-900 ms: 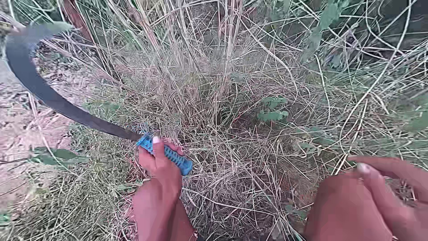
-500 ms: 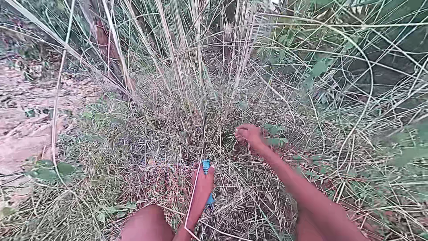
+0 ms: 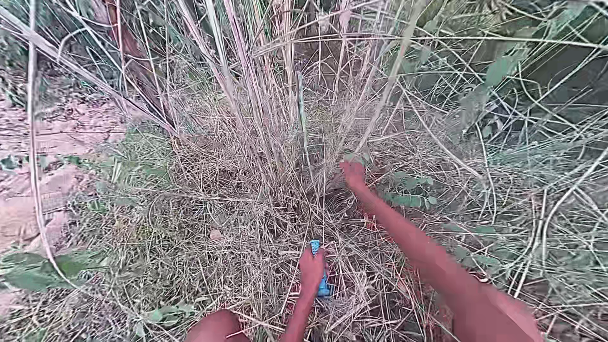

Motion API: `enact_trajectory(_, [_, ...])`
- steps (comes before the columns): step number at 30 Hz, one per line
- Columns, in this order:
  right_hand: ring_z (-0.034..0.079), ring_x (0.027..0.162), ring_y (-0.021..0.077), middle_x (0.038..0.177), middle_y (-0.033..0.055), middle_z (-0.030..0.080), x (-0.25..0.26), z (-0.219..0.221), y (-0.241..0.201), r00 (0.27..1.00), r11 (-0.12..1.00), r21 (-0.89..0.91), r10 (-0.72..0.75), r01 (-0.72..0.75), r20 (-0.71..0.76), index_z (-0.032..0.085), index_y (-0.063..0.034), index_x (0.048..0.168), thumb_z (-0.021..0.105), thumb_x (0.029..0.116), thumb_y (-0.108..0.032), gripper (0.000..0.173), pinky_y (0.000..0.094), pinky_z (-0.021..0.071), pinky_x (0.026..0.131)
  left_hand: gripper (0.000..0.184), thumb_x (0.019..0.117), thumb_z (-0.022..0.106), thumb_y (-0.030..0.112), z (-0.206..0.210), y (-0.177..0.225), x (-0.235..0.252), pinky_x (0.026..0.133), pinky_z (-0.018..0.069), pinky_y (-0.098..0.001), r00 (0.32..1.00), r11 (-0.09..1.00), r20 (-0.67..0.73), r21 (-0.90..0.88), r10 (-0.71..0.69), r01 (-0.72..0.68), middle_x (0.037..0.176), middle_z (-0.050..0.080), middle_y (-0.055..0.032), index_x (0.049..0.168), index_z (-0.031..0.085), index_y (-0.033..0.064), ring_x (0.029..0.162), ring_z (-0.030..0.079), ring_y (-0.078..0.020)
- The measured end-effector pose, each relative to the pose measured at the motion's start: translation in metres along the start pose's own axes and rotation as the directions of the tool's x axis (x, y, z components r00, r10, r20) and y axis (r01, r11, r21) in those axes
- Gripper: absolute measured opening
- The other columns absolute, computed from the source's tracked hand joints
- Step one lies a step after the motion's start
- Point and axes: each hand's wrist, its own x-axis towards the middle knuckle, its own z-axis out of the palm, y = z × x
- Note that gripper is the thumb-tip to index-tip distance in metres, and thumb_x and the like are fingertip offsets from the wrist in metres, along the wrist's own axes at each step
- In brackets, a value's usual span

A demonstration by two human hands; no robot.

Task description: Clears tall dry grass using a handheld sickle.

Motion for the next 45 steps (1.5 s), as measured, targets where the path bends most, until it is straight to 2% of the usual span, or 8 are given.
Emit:
enact_trajectory(8, [0.063,0.089,0.0162,0.105,0.011,0.064,-0.046,-0.062,0.095,0.966,0.881,0.412,0.258,-0.234,-0.001,0.054,0.0012,0.121,0.036,0.1131,-0.022,0.03,0.0344,0.0535,0.08,0.038,0.1081,0.048,0.023,0.012,-0.018,-0.015,0.085,0.0539,-0.0544,0.991,0.944,0.003,0.303,0.137,-0.131,0.097,0.068,-0.0244,0.131,0.058,-0.0062,0.088,0.069,-0.036])
enact_trajectory(14, [0.062,0.096,0.0175,0.114,0.0122,0.064,-0.049,-0.07,0.074,0.975,0.971,0.212,0.067,-0.113,0.212,0.057,-0.0029,0.125,0.035,0.1131,-0.029,0.036,0.0386,0.0531,0.083,0.042,0.1129,0.038,0.029,0.003,0.0,0.027,0.072,0.0551,-0.0387,0.995,0.959,0.081,0.281,-0.063,0.038,0.095,0.062,-0.0165,0.132,0.055,-0.005,0.071,0.062,-0.021])
enact_trajectory(23, [0.065,0.096,0.0321,0.11,0.0212,0.068,-0.051,-0.06,0.048,0.956,0.998,0.06,-0.037,0.02,0.29,0.062,0.0032,0.119,0.041,0.1119,-0.024,0.035,0.052,0.0526,0.084,0.046,0.1128,0.031,0.027,0.038,0.039,0.098,0.097,0.0471,-0.0512,0.981,0.854,0.128,0.516,-0.145,0.059,0.13,0.058,-0.0261,0.136,0.055,-0.0051,0.11,0.06,-0.0329])
enact_trajectory(27, [0.068,0.088,0.026,0.099,0.0208,0.071,-0.023,-0.063,0.052,0.93,0.994,-0.036,-0.088,0.108,0.356,0.066,0.0094,0.113,0.045,0.109,-0.014,0.032,0.0462,0.0528,0.085,0.046,0.1116,0.037,0.029,0.019,0.021,-0.004,0.101,0.0476,-0.0542,0.982,0.793,0.014,0.592,-0.191,0.146,0.126,0.062,-0.0283,0.132,0.057,-0.0076,0.116,0.063,-0.0373])
enact_trajectory(30, [0.06,0.078,0.0169,0.092,0.0128,0.066,-0.062,-0.043,0.046,0.887,0.997,0.013,0.066,-0.081,0.457,0.065,0.0052,0.112,0.044,0.1113,-0.021,0.033,0.0374,0.0508,0.076,0.049,0.1128,0.037,0.033,-0.036,-0.008,-0.06,0.086,0.0526,-0.0485,0.964,0.828,-0.091,0.496,-0.249,0.261,0.107,0.064,-0.0241,0.128,0.057,-0.0096,0.091,0.065,-0.0301])
enact_trajectory(36, [0.064,0.079,0.0217,0.095,0.0157,0.071,-0.042,-0.081,0.052,0.969,0.999,0.032,0.005,-0.013,0.249,0.065,0.0034,0.115,0.044,0.111,-0.032,0.041,0.0444,0.0515,0.076,0.036,0.1077,0.046,0.014,0.039,0.021,0.037,0.106,0.043,-0.0527,0.973,0.829,0.21,0.522,0.1,-0.198,0.125,0.063,-0.0329,0.123,0.062,-0.0147,0.12,0.06,-0.0398])
enact_trajectory(41, [0.066,0.084,0.0221,0.092,0.0158,0.073,-0.033,-0.071,0.069,0.926,0.992,-0.037,-0.099,0.121,0.365,0.068,0.0064,0.102,0.043,0.1103,-0.021,0.038,0.0461,0.0503,0.084,0.042,0.1111,0.041,0.024,0.021,0.003,-0.02,0.101,0.0486,-0.0484,0.988,0.849,0.059,0.521,-0.142,0.091,0.122,0.065,-0.0262,0.128,0.06,-0.0101,0.113,0.064,-0.0321])
enact_trajectory(45, [0.066,0.075,0.0146,0.094,0.0139,0.072,-0.043,-0.052,0.059,0.912,0.995,0.094,-0.049,0.011,0.407,0.064,0.0052,0.12,0.045,0.1111,-0.026,0.037,0.0339,0.0544,0.071,0.045,0.1129,0.036,0.032,-0.024,0.0,-0.034,0.069,0.0548,-0.0384,0.978,0.896,-0.022,0.397,-0.209,0.2,0.087,0.062,-0.0133,0.118,0.058,-0.0064,0.068,0.061,-0.019])
